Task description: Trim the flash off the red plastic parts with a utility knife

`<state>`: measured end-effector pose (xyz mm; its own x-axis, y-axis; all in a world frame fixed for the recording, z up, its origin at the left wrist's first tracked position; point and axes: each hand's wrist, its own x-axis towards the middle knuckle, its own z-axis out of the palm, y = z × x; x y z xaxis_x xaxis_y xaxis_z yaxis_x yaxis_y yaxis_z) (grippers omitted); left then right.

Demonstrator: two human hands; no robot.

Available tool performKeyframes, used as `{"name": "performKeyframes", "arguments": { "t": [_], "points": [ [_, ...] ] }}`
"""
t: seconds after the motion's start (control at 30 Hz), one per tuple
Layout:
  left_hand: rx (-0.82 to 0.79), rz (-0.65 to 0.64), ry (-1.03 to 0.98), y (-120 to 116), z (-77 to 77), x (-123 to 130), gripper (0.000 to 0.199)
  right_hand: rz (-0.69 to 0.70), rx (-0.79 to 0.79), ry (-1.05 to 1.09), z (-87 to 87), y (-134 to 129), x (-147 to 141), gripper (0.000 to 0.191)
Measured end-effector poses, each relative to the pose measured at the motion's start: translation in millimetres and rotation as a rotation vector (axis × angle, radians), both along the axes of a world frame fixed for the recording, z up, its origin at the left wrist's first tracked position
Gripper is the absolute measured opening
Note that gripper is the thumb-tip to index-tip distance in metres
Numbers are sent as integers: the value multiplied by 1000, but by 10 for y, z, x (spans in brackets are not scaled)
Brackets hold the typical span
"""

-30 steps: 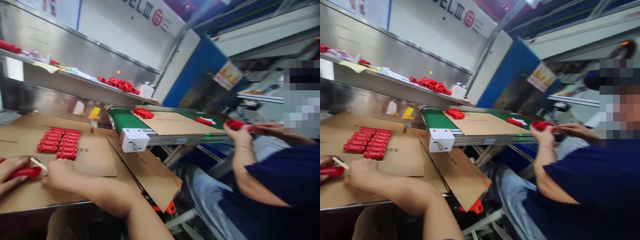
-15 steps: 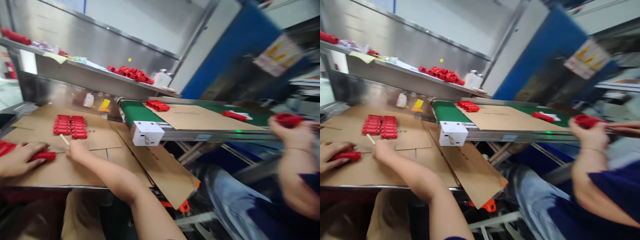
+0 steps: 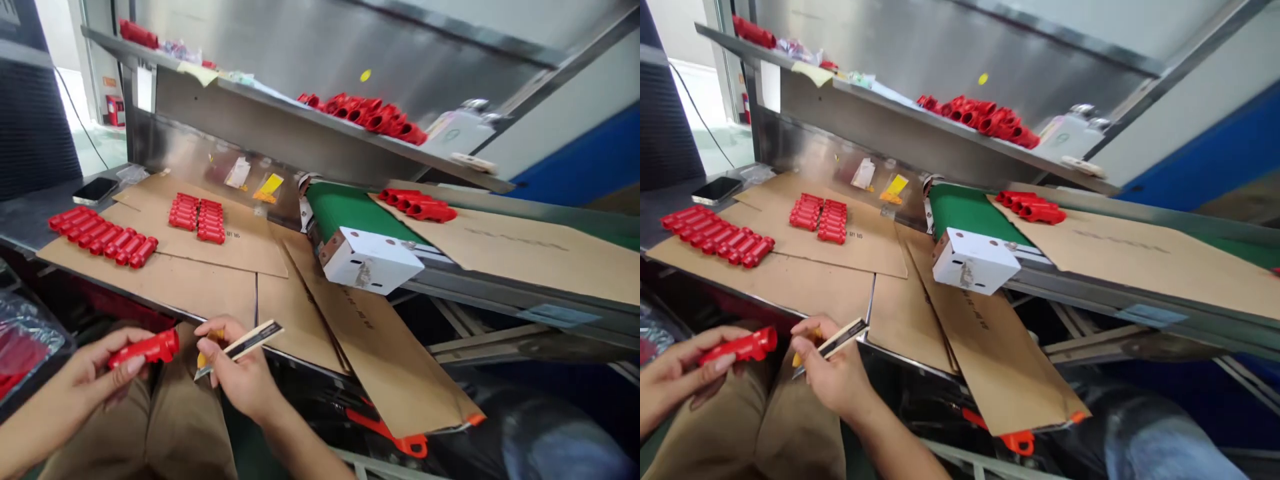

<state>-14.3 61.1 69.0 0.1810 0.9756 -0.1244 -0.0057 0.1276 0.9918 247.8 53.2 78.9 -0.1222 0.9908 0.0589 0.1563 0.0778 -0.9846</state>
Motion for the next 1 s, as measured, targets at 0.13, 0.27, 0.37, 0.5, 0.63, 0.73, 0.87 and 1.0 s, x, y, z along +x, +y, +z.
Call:
{"name": "performKeyframes", "arguments": {
  "t": [0.13, 0.27, 0.37, 0.5, 0.63, 0.73, 0.87, 1.0],
  "points": [
    [-348, -97, -182, -586, -489, 177, 48, 13, -208, 114, -511, -476, -174, 39],
    [-356, -3, -112, -796, -723, 156, 53, -39, -321, 168, -732, -703, -315, 44],
    [-333, 171, -6, -844, -717, 135, 52, -89, -251, 94, -769, -818, -361, 42],
    [-243, 242, 50, -834, -641, 112, 43, -114, -45, -160, -788, -920, -369, 42],
    [-99, 251, 15, -804, -645, 133, 35, -156, -63, -137, -825, -957, -420, 37],
    [-171, 329, -123, -781, -667, 232, 43, -92, 79, -187, -832, -974, -480, 28],
    [-242, 409, -264, -723, -714, 358, 34, -119, 329, -347, -837, -988, -540, 23],
    [-208, 350, -172, -680, -832, 362, 50, -123, 517, -507, -882, -961, -591, 32]
  ]
}}
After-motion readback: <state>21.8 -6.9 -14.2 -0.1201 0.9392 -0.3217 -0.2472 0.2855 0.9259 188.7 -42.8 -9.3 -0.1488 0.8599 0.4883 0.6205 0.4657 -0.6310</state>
